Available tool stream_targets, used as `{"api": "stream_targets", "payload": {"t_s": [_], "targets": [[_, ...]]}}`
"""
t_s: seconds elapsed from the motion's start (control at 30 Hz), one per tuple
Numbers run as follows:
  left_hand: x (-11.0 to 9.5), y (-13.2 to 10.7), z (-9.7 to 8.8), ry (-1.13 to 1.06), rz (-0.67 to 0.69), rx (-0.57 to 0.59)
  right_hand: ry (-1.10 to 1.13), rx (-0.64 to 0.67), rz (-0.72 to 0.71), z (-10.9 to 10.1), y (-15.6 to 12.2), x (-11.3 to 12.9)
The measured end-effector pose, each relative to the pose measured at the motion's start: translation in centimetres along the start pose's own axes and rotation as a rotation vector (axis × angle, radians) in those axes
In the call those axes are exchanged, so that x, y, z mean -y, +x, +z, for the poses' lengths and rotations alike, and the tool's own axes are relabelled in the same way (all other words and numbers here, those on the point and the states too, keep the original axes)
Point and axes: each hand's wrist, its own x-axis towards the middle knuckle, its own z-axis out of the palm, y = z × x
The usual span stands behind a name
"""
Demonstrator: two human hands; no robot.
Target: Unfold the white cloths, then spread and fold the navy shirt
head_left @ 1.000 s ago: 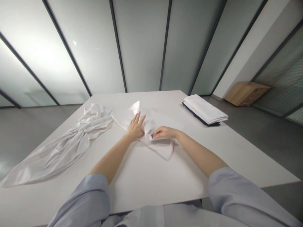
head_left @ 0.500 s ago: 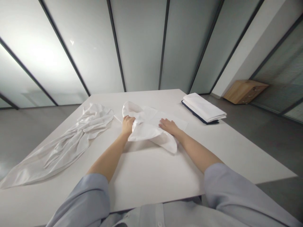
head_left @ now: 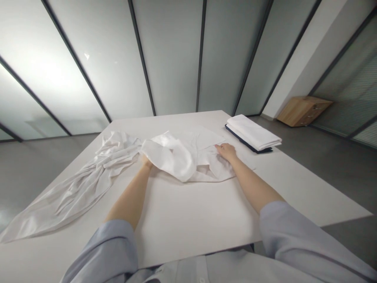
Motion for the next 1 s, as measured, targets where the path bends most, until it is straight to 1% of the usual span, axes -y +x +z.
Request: {"api": "stream_targets", "payload": {"t_s": [0.1,0.13,0.17,0.2,0.27,0.3,0.33,0.37,0.43,0.47,0.53,0.6,0.63,0.7,0.77,0.8,0.83,0.9,0.97,1.0], "targets": [[-1.5,-1.3,1.5,0.311,0.088,0.244,0.154,0.116,-0.155,0.7,-0.5,1.4],[-2.2,-1.8,2.0,0.409,0.156,0.308,0.196,0.146,-0.207,0.9,-0.8,2.1],[-3.0,-2.4,2.4,0.485,0.248,0.345,0.239,0.181,-0.267,1.1,-1.3,2.8],[-3.7,-3.0,2.8,0.531,0.347,0.355,0.289,0.229,-0.336,1.2,-1.8,3.6],[-5.1,-4.0,3.3,0.598,0.518,0.375,0.393,0.368,-0.486,1.4,-3.0,5.4],[-5.7,-4.4,3.4,0.630,0.568,0.410,0.454,0.456,-0.557,1.5,-3.6,6.2],[-6.1,-4.8,3.5,0.657,0.589,0.467,0.517,0.539,-0.608,1.5,-4.2,6.9],[-6.4,-5.0,3.7,0.672,0.589,0.538,0.577,0.605,-0.630,1.6,-4.8,7.4],[-6.7,-5.3,3.8,0.672,0.564,0.672,0.705,0.675,-0.603,1.7,-5.6,8.2],[-6.7,-5.2,3.9,0.666,0.545,0.718,0.776,0.690,-0.568,1.8,-5.8,8.4],[-6.7,-4.9,3.8,0.662,0.509,0.765,0.928,0.705,-0.486,2.0,-5.8,8.4],[-6.9,-4.6,3.7,0.669,0.472,0.793,1.061,0.662,-0.405,2.1,-5.2,8.0],[-7.0,-4.4,3.6,0.674,0.451,0.811,1.107,0.591,-0.361,2.1,-4.7,7.7],[-7.4,-4.3,3.4,0.680,0.407,0.859,1.151,0.347,-0.253,1.9,-3.4,6.8],[-7.6,-4.5,3.4,0.682,0.362,0.891,1.135,0.085,-0.124,1.6,-2.0,5.3],[-7.7,-4.6,3.5,0.677,0.340,0.892,1.113,-0.017,-0.057,1.4,-1.4,4.5],[-7.8,-4.7,3.5,0.662,0.319,0.882,1.088,-0.090,0.006,1.3,-0.9,3.6],[-8.1,-4.7,3.3,0.599,0.270,0.828,1.045,-0.187,0.111,1.3,-0.3,2.0],[-8.8,-4.2,2.5,0.534,0.231,0.747,1.020,-0.240,0.174,1.5,0.0,1.0],[-9.3,-3.8,1.7,0.514,0.224,0.690,1.011,-0.244,0.180,1.6,0.0,0.8]]}}
